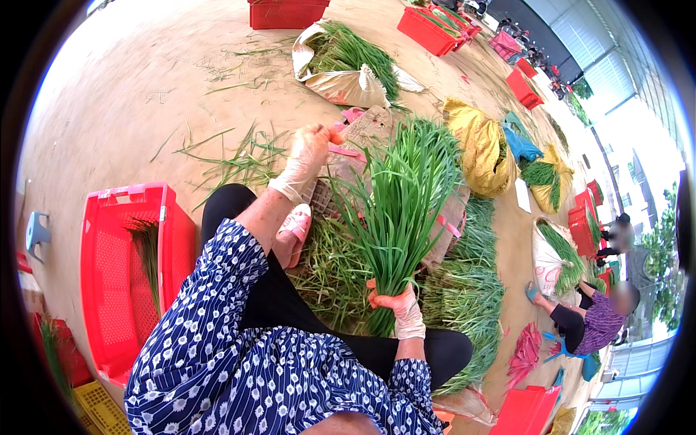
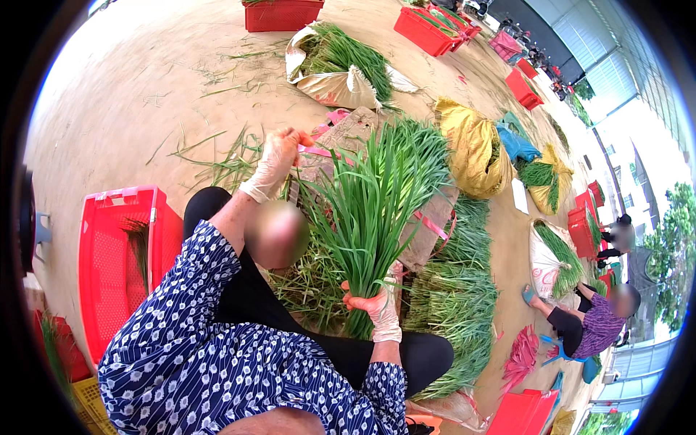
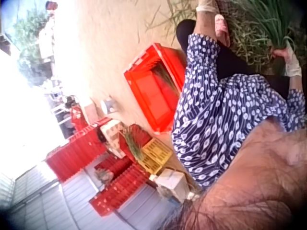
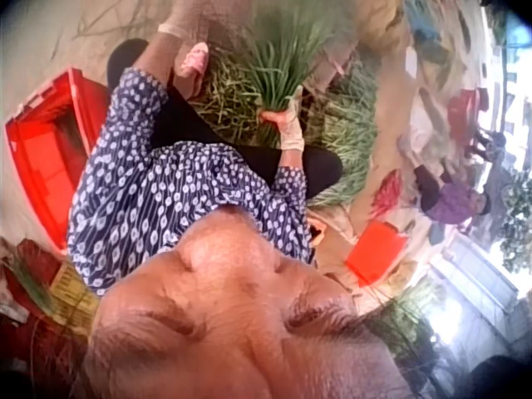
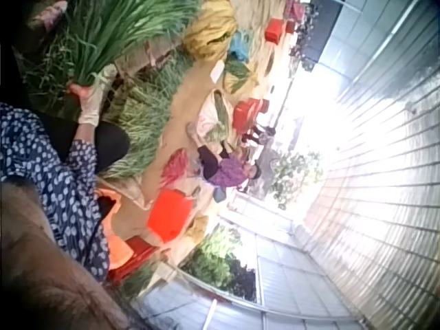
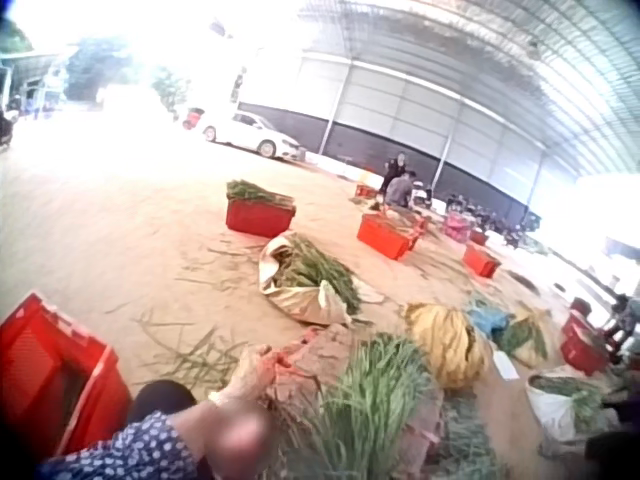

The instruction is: The person bunches green vegetable stalks, gathers them into groups, and secures each group with a pink ribbon.

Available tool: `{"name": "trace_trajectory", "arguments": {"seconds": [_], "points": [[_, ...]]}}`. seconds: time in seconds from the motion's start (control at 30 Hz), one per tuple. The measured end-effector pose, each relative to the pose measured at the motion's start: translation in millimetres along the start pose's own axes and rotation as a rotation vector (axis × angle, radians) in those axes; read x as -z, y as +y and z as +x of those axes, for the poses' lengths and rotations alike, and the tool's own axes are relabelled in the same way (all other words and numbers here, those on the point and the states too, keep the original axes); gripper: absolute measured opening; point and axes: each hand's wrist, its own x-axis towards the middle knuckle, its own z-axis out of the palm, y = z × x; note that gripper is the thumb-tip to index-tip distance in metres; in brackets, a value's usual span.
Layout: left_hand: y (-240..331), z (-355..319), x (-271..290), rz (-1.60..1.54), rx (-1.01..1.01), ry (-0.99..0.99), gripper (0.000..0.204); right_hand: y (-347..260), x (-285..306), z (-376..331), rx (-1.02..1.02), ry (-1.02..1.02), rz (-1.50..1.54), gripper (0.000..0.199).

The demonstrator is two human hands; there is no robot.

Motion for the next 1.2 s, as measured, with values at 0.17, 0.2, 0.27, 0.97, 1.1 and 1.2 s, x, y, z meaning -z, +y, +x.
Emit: {"name": "trace_trajectory", "arguments": {"seconds": [0.17, 0.2, 0.27, 0.97, 1.1, 1.2], "points": [[28.2, 0.4, 18.9, 0.012, 0.084, -0.371, 0.038, 3.8, 8.2, -3.1, -0.016, 0.022, -0.011, 0.043], [26.8, -6.2, 11.3, 0.144, 0.068, -0.439, 0.032, 3.7, 8.8, -2.7, -0.022, 0.025, -0.021, 0.043], [22.6, -28.2, -3.4, 0.174, 0.003, -0.566, 0.024, 3.3, 8.2, -1.8, -0.039, 0.025, -0.039, 0.042], [65.3, -57.0, -16.6, 0.288, -0.39, -0.493, 0.032, 10.2, 13.8, 1.9, -0.081, -0.035, -0.087, 0.039], [57.7, -61.0, -25.8, 0.491, -0.622, -0.501, 0.037, 9.6, 13.3, 2.0, -0.07, -0.043, -0.095, 0.037], [54.2, -62.1, -30.0, 0.573, -0.718, -0.498, 0.038, 11.0, 13.0, 4.6, -0.067, -0.038, -0.112, 0.039]]}}
